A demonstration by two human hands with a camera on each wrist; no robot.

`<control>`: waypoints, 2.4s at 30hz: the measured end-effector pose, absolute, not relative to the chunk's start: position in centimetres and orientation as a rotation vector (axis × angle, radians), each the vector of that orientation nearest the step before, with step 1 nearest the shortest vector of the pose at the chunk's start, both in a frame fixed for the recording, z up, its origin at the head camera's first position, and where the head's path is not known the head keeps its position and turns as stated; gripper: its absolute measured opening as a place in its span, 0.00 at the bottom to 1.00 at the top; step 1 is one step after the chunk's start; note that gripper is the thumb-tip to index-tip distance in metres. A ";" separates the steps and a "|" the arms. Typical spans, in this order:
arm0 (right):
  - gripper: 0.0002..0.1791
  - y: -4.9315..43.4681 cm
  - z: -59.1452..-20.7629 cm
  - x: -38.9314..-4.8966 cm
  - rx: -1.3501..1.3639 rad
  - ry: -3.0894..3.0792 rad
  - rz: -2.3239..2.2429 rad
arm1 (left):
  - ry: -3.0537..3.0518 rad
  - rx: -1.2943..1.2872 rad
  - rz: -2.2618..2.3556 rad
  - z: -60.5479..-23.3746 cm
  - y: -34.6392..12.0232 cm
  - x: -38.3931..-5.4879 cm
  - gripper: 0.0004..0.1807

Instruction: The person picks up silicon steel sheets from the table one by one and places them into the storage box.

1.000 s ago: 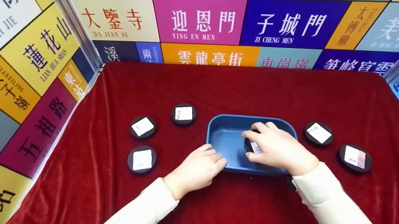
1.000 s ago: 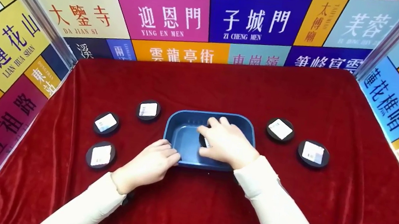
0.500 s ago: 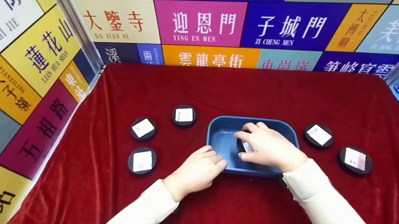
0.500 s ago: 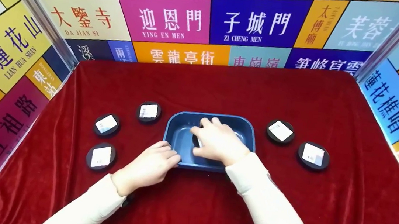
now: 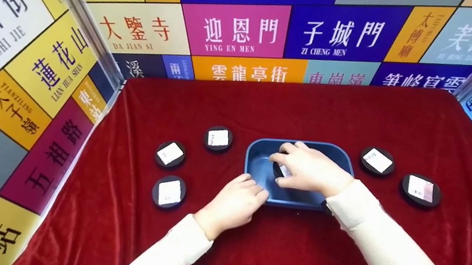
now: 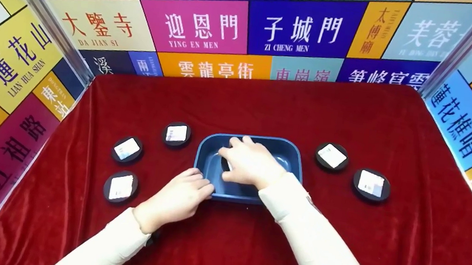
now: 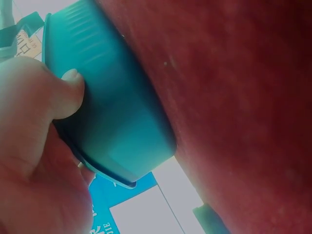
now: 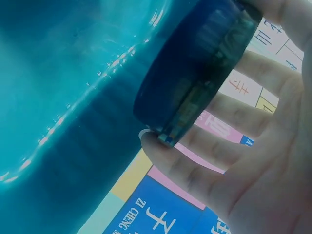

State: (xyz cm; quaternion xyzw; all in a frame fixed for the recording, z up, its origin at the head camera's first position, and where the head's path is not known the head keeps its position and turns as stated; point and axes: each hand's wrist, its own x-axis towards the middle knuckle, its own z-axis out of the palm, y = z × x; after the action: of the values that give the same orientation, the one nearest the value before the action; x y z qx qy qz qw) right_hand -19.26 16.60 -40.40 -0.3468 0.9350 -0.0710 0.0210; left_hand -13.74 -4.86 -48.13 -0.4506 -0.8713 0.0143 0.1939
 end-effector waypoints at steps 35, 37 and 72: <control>0.28 14.1 -40.9 -22.3 -0.977 2.780 -0.193 | -2.438 -1.243 0.049 -48.0 -4.9 -13.6 0.04; 0.28 14.0 -40.9 -22.5 -0.980 2.778 -0.189 | -2.439 -1.247 0.047 -48.0 -4.9 -13.6 0.04; 0.29 12.2 -43.2 -22.8 -1.065 2.757 -0.141 | -2.410 -1.236 0.066 -48.3 -4.9 -13.7 0.04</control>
State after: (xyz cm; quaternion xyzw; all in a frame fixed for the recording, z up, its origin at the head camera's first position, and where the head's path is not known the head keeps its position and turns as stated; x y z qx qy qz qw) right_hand -22.81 12.21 -43.15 -0.3583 0.9279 -0.0474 0.0910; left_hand -13.67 -4.85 -48.28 -0.4457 -0.8688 0.0238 0.2145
